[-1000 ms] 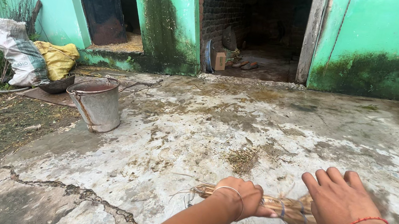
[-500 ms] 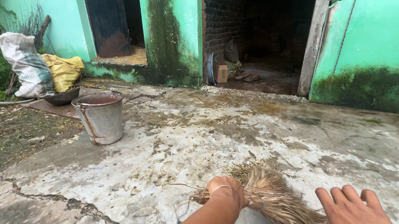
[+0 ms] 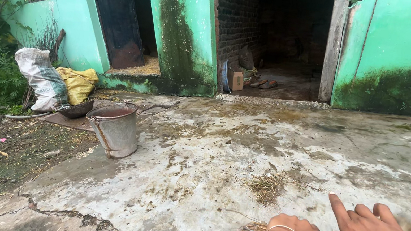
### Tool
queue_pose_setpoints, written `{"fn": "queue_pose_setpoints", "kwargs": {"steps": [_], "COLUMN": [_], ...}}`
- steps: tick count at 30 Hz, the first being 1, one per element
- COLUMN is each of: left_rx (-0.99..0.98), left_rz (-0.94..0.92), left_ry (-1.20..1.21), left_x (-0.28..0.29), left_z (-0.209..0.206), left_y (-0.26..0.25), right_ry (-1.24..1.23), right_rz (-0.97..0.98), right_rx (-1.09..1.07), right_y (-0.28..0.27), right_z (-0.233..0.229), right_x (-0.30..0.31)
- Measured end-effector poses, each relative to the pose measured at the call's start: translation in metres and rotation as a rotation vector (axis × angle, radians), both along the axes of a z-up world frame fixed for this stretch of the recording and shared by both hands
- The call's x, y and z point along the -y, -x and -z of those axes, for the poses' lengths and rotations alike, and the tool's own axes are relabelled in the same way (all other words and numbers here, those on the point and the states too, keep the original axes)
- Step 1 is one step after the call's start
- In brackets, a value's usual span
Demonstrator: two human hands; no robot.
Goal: The person sweeps debris from a concrete floor using a small broom and gathers it into a pile.
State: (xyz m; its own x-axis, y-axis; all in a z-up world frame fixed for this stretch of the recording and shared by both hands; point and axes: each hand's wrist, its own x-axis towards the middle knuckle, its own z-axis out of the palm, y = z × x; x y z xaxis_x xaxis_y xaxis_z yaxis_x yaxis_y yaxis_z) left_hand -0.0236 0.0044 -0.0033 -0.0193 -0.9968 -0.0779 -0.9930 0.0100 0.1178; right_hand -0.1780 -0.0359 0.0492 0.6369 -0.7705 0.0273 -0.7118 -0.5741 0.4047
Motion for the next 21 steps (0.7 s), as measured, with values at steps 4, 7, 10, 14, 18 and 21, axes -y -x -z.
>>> {"fn": "queue_pose_setpoints", "kwargs": {"steps": [4, 7, 10, 14, 18, 21], "left_rx": [0.203, 0.192, 0.206, 0.145, -0.022, -0.072], "left_rz": [0.160, -0.032, -0.236, -0.311, -0.271, -0.085], "left_ry": [-0.132, -0.206, -0.169, -0.061, 0.011, -0.006], "left_x": [-0.004, -0.006, -0.003, -0.028, -0.050, -0.038], "left_z": [0.023, 0.028, 0.013, -0.017, -0.041, -0.045], "left_y": [-0.017, -0.039, -0.064, -0.083, -0.051, -0.014], "right_ry": [-0.126, -0.111, -0.118, -0.049, -0.006, -0.082], "right_rz": [0.115, 0.109, 0.147, 0.077, 0.049, 0.089], "right_rx": [-0.110, -0.081, -0.077, -0.020, 0.009, 0.017], "right_y": [-0.005, -0.005, -0.001, 0.007, 0.012, 0.012], "right_z": [-0.023, -0.030, -0.029, -0.025, -0.021, -0.017], "right_x": [-0.026, -0.033, -0.030, -0.022, -0.017, -0.017]}}
